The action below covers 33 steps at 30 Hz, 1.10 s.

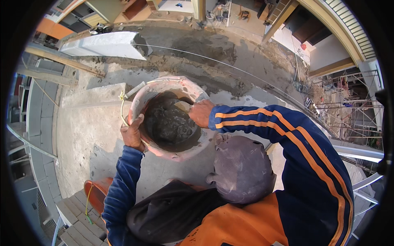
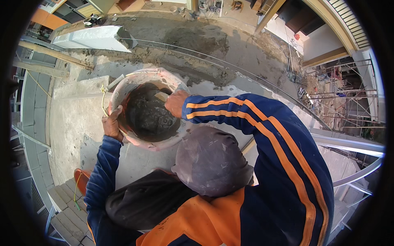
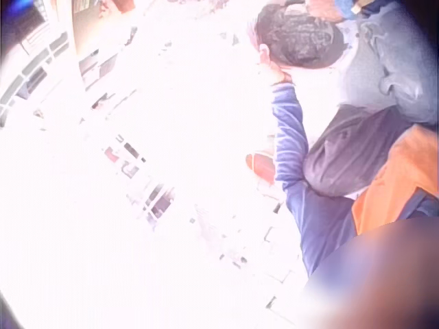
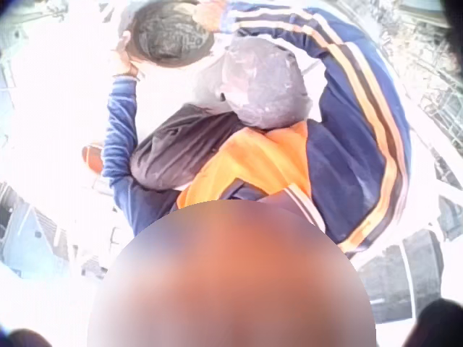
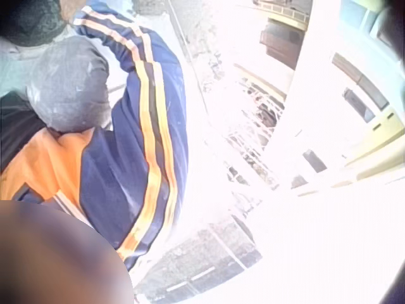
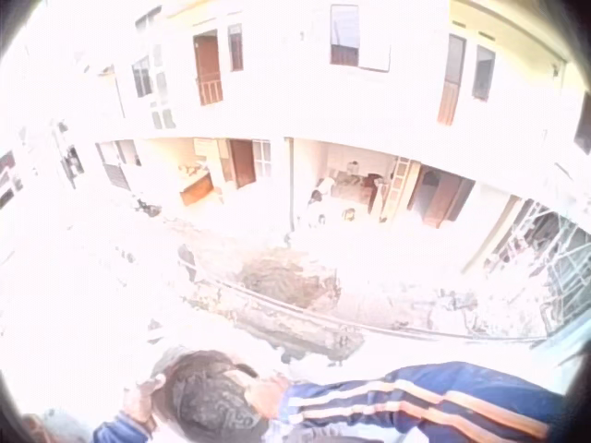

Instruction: The person scoops mortar from a bucket with a trowel, spreads it on the rooftop surface, and places concrete blocks to build a wall. They repeatedly apply mortar and adjust the blocks to align them.

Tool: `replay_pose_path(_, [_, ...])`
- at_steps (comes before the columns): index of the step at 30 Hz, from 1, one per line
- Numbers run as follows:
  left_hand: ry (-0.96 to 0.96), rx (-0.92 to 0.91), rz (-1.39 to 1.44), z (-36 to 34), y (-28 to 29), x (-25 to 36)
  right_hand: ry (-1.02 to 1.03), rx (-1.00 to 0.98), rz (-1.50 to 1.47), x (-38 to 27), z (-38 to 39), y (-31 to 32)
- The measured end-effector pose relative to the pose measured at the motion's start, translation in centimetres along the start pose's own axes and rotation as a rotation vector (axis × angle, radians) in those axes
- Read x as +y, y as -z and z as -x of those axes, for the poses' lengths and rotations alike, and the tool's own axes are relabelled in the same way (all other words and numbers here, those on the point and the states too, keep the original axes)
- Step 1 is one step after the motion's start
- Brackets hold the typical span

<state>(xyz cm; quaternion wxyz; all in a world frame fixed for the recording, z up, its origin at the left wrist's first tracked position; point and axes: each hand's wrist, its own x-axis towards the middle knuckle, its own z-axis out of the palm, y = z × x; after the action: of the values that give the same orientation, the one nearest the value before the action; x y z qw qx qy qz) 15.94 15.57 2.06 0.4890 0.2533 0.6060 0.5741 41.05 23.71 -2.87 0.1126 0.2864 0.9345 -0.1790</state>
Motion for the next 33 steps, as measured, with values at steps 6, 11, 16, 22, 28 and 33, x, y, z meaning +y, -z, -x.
replay_pose_path(6, [0.047, 0.011, 0.095, -0.4, 0.3, -0.4, 0.162, -0.083, -0.090, -2.0, 1.0, 0.7])
replay_pose_path(11, [0.045, 0.035, 0.076, -0.2, 0.1, -0.2, -0.012, -0.116, -0.236, -1.4, 0.8, 3.8])
replay_pose_path(16, [0.020, 0.045, 0.054, -0.2, -0.2, -0.5, 0.055, -0.030, -0.102, -2.4, 1.2, 3.4])
replay_pose_path(22, [0.058, 0.095, 0.130, -0.2, 0.7, -0.7, -0.071, -0.027, -0.108, -2.0, 0.9, 2.5])
replay_pose_path(28, [-0.014, 0.110, 0.023, -0.1, 1.5, -1.5, 0.106, -0.141, -0.131, -2.1, 0.1, 2.9])
replay_pose_path(33, [0.060, 0.124, 0.033, 0.0, 1.4, -1.4, -0.095, 0.184, -0.184, -2.2, 0.9, 3.2])
